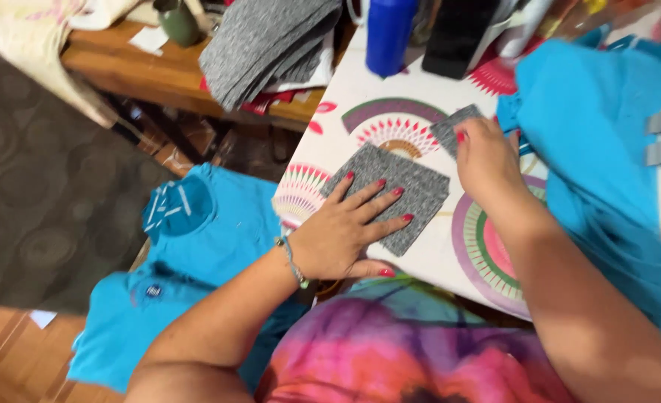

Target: The person is using scissors to cut small, rectangular strips of grey fabric on a patterned work surface, with blue shirts and a sewing machine visible in the background.

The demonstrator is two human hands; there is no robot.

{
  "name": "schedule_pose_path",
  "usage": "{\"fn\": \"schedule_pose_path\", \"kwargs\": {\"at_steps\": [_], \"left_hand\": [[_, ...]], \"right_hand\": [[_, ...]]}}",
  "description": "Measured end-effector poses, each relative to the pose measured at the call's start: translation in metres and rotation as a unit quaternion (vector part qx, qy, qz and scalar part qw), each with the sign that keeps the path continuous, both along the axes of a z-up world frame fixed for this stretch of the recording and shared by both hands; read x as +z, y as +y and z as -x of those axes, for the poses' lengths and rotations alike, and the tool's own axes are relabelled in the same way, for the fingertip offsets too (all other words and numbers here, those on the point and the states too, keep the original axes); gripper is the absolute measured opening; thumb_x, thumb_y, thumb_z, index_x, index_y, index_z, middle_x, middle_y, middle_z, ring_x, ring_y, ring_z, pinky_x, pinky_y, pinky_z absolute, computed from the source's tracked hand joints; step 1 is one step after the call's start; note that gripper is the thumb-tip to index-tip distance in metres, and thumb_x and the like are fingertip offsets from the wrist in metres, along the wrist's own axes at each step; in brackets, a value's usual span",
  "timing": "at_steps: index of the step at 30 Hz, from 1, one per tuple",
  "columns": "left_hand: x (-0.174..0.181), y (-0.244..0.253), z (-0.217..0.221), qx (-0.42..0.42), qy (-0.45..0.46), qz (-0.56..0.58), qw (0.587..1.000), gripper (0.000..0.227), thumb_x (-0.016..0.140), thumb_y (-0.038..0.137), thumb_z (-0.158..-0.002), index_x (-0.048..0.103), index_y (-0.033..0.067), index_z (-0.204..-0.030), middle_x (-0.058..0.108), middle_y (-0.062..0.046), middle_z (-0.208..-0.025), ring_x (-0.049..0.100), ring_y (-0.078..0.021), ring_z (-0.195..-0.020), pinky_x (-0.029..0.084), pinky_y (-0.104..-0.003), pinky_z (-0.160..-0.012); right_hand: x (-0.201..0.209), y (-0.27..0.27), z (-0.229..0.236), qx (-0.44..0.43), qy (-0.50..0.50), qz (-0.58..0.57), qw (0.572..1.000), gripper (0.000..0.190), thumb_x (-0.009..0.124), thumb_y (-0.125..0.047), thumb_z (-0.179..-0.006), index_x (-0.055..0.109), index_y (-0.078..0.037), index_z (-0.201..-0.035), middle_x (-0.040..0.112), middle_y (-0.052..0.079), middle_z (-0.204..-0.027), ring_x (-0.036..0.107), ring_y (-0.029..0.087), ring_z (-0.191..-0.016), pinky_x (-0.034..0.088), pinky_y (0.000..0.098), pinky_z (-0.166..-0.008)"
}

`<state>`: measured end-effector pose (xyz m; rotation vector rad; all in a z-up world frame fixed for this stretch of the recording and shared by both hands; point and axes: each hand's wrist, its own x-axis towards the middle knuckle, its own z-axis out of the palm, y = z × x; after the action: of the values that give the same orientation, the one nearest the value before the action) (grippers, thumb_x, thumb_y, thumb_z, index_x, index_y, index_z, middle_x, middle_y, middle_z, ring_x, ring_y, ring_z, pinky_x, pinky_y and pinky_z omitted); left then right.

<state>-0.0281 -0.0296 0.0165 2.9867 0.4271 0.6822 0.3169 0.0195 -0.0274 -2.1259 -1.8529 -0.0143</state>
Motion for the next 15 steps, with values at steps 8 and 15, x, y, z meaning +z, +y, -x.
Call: {"fn": "schedule_pose_path", "kwargs": {"at_steps": [8, 15], "left_hand": [[0.021, -0.008, -0.006, 0.060, -0.089, 0.053, 0.993, 0.082, 0.044, 0.072, -0.092, 0.053, 0.0140, -0.149, 0.049, -0.021, -0.155, 0.044, -0.0439, -0.146, 0.024, -0.067, -0.119], [0.025, -0.014, -0.008, 0.086, -0.129, 0.104, 0.982, 0.095, 0.039, 0.077, -0.086, 0.056, 0.0039, -0.144, 0.046, -0.027, -0.155, 0.037, -0.0470, -0.148, 0.022, -0.065, -0.121]], "right_hand": [[0.159, 0.133, -0.059, 0.024, -0.145, -0.324, 0.935, 0.017, 0.067, -0.009, -0.094, 0.080, -0.019, -0.093, 0.075, 0.008, -0.089, 0.067, 0.035, -0.084, 0.053, 0.0465, -0.074], [0.221, 0.233, -0.072, -0.145, -0.070, -0.246, 0.956, 0.031, 0.080, -0.047, -0.099, 0.078, -0.018, -0.108, 0.076, 0.014, -0.101, 0.070, 0.046, -0.092, 0.050, 0.0808, -0.053]]}}
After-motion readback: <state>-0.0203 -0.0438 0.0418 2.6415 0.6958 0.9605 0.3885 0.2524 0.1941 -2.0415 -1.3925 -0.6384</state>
